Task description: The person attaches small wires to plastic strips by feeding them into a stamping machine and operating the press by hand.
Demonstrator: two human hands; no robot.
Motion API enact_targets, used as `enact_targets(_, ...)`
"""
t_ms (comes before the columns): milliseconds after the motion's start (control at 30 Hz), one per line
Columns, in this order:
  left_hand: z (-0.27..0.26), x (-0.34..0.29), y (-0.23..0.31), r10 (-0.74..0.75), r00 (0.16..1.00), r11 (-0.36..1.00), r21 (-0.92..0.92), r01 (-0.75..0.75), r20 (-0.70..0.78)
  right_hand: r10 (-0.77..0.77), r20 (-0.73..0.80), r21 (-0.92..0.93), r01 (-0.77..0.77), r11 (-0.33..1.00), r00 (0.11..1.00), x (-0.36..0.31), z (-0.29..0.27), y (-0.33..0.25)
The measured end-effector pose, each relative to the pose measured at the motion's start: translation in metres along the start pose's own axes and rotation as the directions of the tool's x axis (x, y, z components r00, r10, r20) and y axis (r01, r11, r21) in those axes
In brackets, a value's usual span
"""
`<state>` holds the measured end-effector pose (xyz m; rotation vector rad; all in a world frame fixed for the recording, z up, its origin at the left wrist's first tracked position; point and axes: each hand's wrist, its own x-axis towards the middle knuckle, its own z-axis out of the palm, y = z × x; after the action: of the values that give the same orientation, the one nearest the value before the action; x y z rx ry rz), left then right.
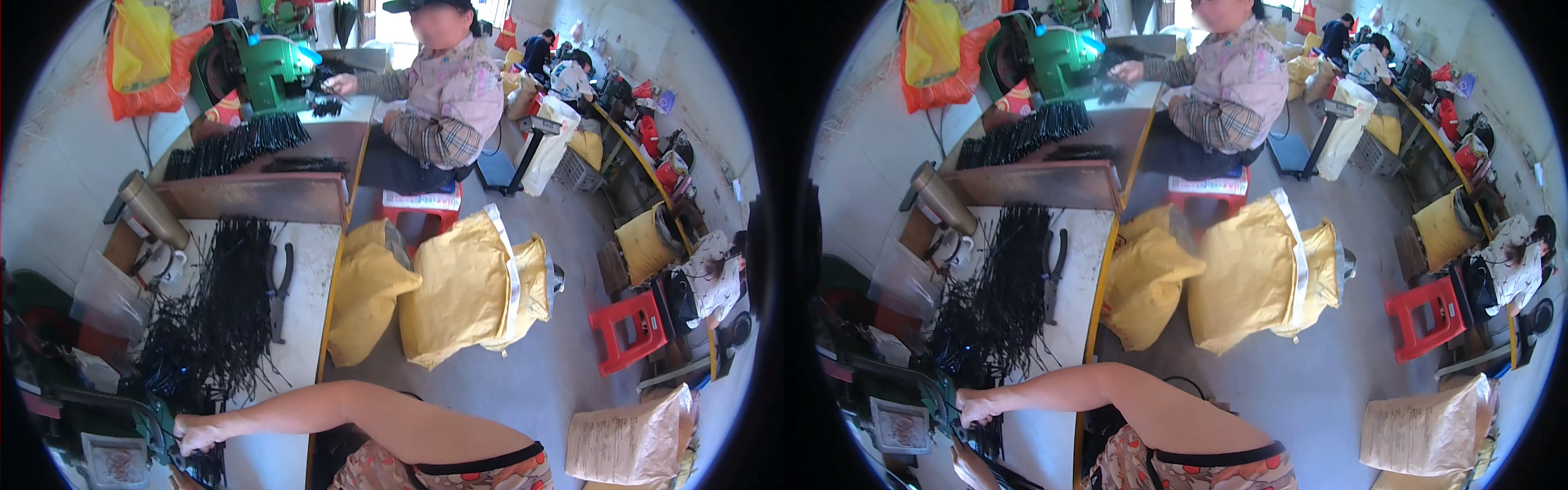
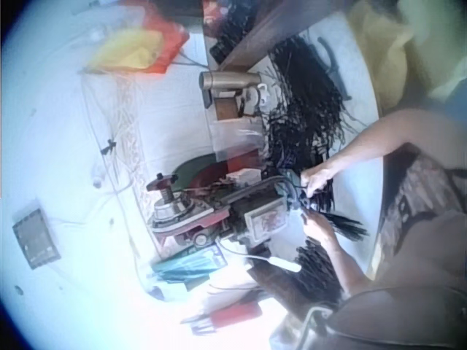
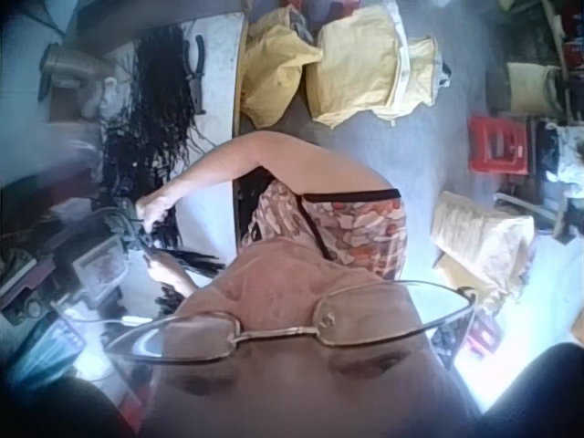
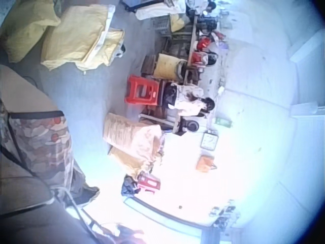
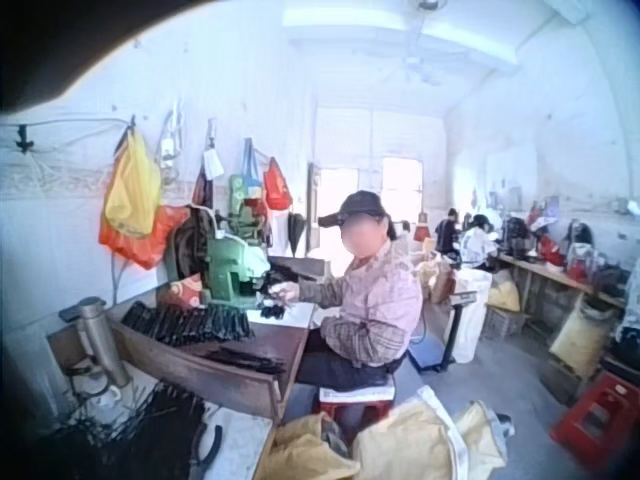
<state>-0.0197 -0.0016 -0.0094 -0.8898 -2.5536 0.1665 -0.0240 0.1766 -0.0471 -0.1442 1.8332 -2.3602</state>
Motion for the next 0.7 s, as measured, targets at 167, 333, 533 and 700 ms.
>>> enact_targets(167, -0.026, 0.000, 0.020, -0.027, 0.999, 0.996, -0.087, 0.023, -0.040, -0.035, 0.029, 0.004, 0.035, 0.999, 0.999, -0.004, -0.001, 0.004)
enact_targets(333, 0.017, -0.002, -0.010, -0.074, 0.997, 0.940, -0.333, 0.070, 0.002, -0.061, 0.070, 0.000, 0.061, 0.998, 0.996, -0.012, -0.004, -0.005)
enact_targets(533, -0.013, 0.001, -0.004, -0.316, 0.849, 0.248, -0.826, 0.506, 0.425, 0.052, -0.026, -0.139, -0.055, 0.989, 0.998, -0.001, -0.005, -0.015)
enact_targets(700, -0.020, -0.016, -0.007, -0.117, 0.731, -0.253, -0.732, 0.633, 0.673, 0.322, 0.043, 0.003, -0.322, 0.947, 0.946, -0.007, -0.005, -0.025)
